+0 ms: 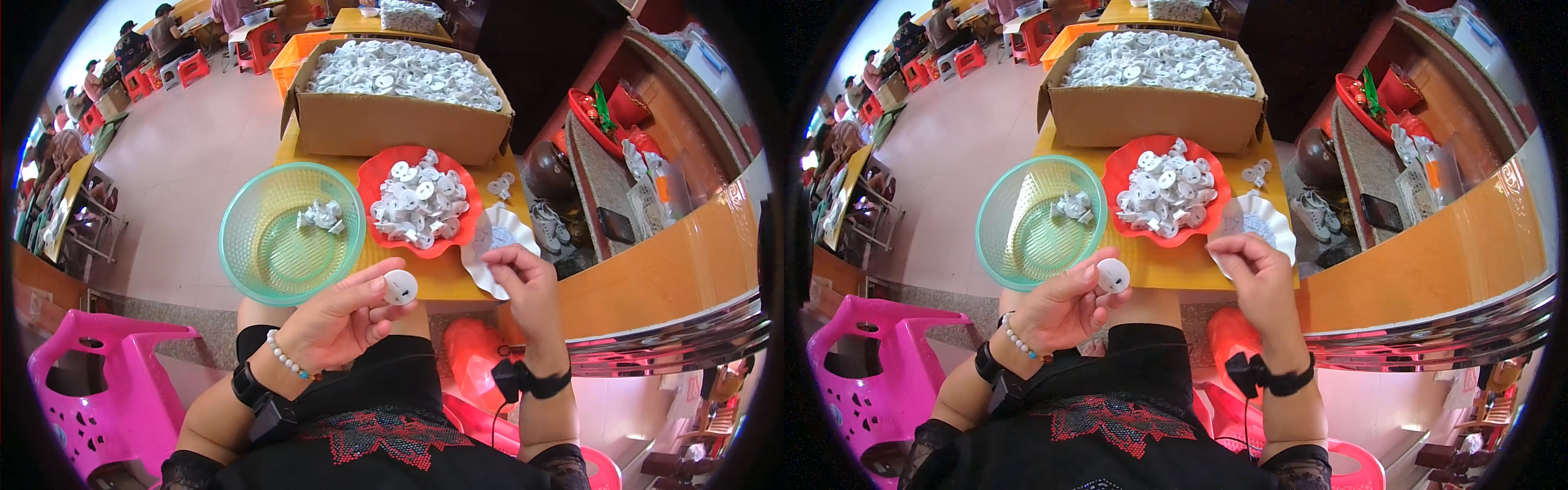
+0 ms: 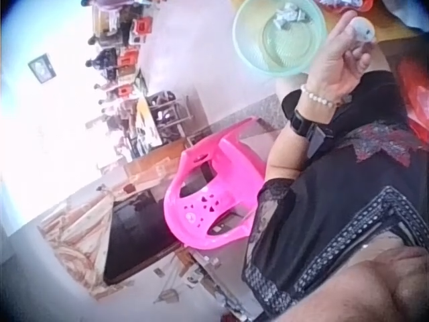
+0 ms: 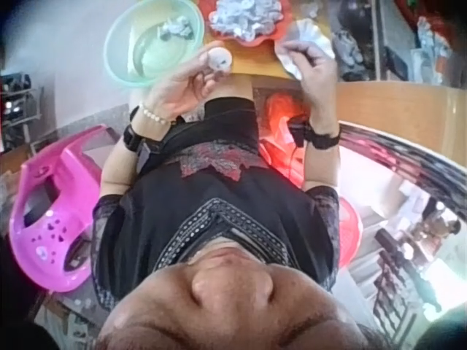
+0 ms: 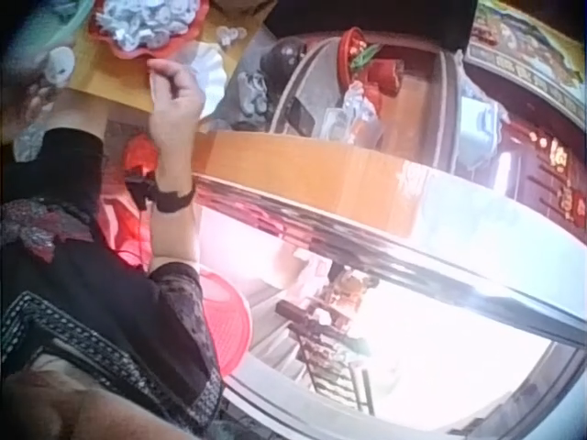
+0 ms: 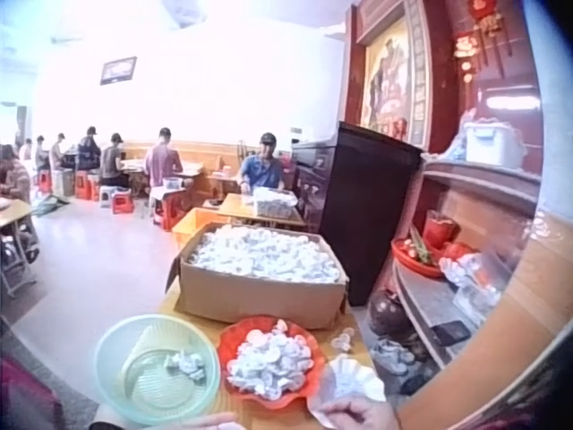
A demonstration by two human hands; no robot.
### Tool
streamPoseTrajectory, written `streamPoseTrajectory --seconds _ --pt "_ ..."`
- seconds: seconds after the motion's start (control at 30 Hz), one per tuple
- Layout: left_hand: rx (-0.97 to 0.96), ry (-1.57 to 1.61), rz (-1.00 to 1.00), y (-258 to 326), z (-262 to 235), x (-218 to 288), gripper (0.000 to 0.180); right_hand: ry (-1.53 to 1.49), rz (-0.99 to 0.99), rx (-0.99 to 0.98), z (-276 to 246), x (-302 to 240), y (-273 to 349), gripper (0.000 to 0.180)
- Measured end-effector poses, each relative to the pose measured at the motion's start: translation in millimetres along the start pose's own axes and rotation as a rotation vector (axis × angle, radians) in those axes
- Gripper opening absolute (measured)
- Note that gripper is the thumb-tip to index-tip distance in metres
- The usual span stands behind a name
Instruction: Assembling small white plastic components by hand at a workshop table.
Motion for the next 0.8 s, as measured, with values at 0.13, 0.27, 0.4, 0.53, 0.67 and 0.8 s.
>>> streamPoseTrajectory --seconds 0.13,0.27,0.4,0.53,0.67,0.8 --pt "0.042 0.101 0.014 3 -1 -2 0.048 -0.052 -0.066 -0.054 46 -60 12 0.012" --pt "0.004 0.002 0.068 6 2 -4 0.034 0.084 -0.188 -0.102 68 -78 13 0.011" --pt "-0.006 -0.134 0.125 11 5 -2 0.027 0.267 -0.358 -0.171 78 -86 8 0.014" --pt "0.06 -0.263 0.172 13 2 -1 0.027 0.331 -0.427 -0.186 82 -93 8 0.017" --pt "0.046 -0.356 0.205 13 1 -1 0.028 0.413 -0.512 -0.262 83 -99 7 0.017" --pt "0.072 -0.399 0.199 16 7 -1 0.029 0.508 -0.528 -0.325 81 -106 5 0.016"
Point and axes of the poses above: each hand's wrist, its own y-axis away from the middle knuckle, its own z-axis out of the palm, x = y × z, the point moved 2 cm from there along -y, towards the middle knuckle, and after that the axes turned 9 degrees about -z, right-handed, at the moved point
